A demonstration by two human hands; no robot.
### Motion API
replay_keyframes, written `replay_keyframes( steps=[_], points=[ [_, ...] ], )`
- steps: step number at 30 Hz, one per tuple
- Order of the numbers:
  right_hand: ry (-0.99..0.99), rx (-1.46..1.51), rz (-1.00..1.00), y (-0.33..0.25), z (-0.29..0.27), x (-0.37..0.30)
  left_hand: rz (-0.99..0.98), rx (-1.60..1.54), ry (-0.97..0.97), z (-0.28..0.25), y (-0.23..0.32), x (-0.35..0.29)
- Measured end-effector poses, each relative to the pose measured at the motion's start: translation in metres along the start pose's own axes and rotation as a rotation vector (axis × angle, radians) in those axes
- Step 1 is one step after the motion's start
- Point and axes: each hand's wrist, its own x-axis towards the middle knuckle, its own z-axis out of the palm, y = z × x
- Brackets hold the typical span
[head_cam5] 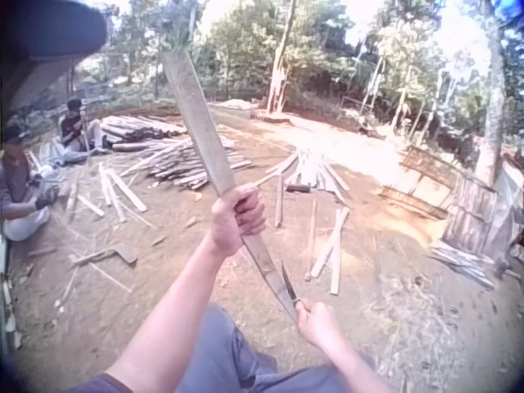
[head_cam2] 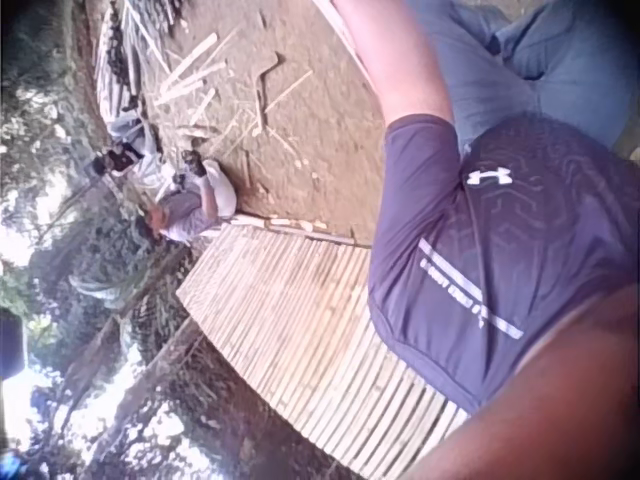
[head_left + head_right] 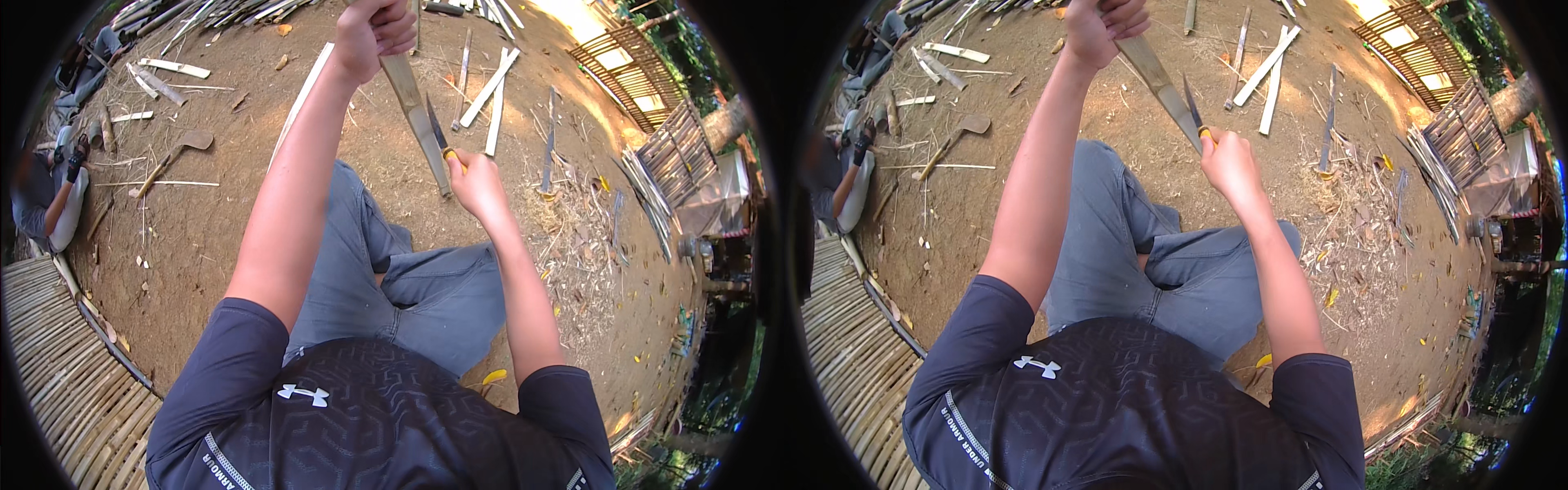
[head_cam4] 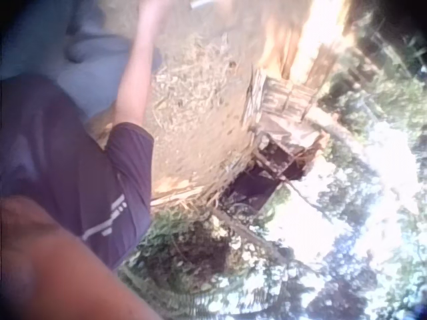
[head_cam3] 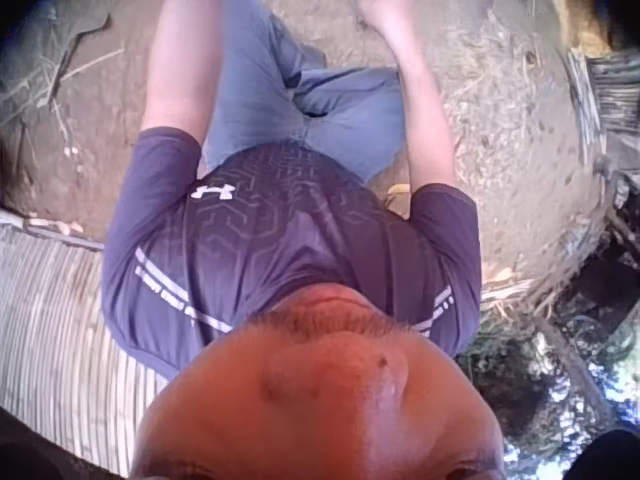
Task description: The person shaves a long bamboo strip with a knife, smoothing the surface and edges while sitting on the ground.
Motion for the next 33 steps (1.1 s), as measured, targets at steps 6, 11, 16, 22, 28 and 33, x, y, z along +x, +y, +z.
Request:
replay_keyframes(
  steps=[6, 11, 16, 22, 28, 33],
  points=[
    [-0.016, -0.036, 0.047, 0.043, 0.018, 0.011, -0.033, -0.012, -0.079, 0.013, -0.004, -0.001],
    [-0.087, 0.074, 0.148, 0.054, 0.023, 0.024, -0.027, -0.054, 0.024, -0.006, -0.003, 0.0],
    [-0.093, -0.077, 0.199, 0.064, 0.047, 0.025, -0.025, -0.038, 0.072, 0.001, -0.008, -0.003],
    [-0.015, 0.093, 0.116, 0.067, 0.047, 0.019, -0.012, -0.025, 0.057, -0.003, -0.006, 0.004],
    [-0.091, 0.053, 0.084, 0.056, 0.045, 0.029, 0.006, -0.062, 0.148, -0.029, 0.006, -0.01],
    [-0.159, -0.043, 0.126, 0.082, 0.052, 0.05, 0.059, 0.046, 0.051, -0.021, 0.005, -0.014]
  ],
)
